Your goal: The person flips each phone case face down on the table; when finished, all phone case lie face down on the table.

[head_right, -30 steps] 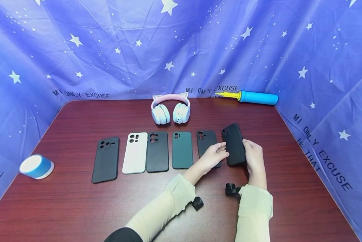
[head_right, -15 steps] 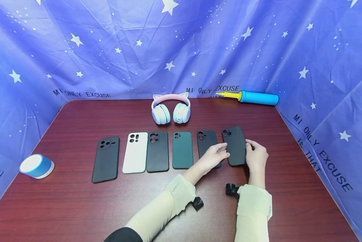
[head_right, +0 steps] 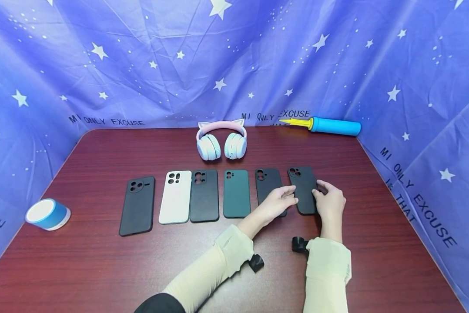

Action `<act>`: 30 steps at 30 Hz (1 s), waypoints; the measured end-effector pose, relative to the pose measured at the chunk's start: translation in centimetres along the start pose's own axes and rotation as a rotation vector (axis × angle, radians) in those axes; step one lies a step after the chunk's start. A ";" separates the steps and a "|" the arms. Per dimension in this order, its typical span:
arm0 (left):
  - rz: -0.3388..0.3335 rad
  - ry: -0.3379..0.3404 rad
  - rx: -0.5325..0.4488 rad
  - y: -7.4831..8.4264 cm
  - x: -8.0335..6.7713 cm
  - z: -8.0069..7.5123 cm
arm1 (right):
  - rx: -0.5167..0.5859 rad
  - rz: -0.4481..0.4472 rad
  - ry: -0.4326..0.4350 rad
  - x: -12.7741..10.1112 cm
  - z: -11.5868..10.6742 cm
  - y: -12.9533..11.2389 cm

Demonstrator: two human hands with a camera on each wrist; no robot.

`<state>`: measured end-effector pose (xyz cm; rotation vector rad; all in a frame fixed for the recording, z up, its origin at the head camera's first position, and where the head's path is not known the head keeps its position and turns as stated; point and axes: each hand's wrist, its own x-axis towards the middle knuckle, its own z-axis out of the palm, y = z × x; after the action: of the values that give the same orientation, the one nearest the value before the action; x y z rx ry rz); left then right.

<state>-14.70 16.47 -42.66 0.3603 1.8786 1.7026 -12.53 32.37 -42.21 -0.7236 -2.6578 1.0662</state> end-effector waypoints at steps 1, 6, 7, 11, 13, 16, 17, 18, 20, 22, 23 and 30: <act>-0.001 -0.002 0.000 0.0 0.0 -0.1 | 0.004 0.001 -0.006 0.1 0.1 -0.1; -0.009 -0.013 0.000 0.0 0.1 -0.4 | 0.011 0.007 -0.023 0.4 0.4 -0.3; -0.011 -0.014 0.003 0.0 0.1 -0.5 | 0.013 0.006 -0.026 0.4 0.5 -0.4; -0.013 -0.011 0.017 0.0 0.0 -0.9 | 0.024 0.016 -0.045 0.6 0.6 -0.5; -0.009 -0.005 0.029 0.1 0.0 -1.2 | 0.030 0.023 -0.053 0.6 0.6 -0.5; 0.001 0.005 0.050 0.3 -0.2 -2.2 | 0.031 0.025 -0.051 0.8 0.5 -0.5; 0.007 0.008 0.058 0.5 -0.2 -2.6 | 0.031 0.023 -0.049 0.9 0.4 -0.5; 0.014 0.011 0.067 0.6 -0.3 -3.2 | 0.031 0.021 -0.046 1.0 0.4 -0.4; 0.025 0.008 0.096 0.9 -0.7 -4.5 | 0.030 0.018 -0.042 1.2 0.3 -0.3; 0.045 0.001 0.132 1.1 -1.2 -6.0 | 0.027 0.024 -0.050 1.3 0.1 0.0; 0.054 -0.002 0.146 1.1 -1.4 -6.8 | 0.026 0.030 -0.055 1.3 0.1 0.1; 0.103 0.034 0.209 0.7 -4.0 -13.2 | 0.023 0.060 -0.060 1.5 -0.4 0.9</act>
<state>-19.15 3.58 -40.70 0.5209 2.1024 1.5888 -13.34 33.93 -42.59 -0.7840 -2.6848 1.1496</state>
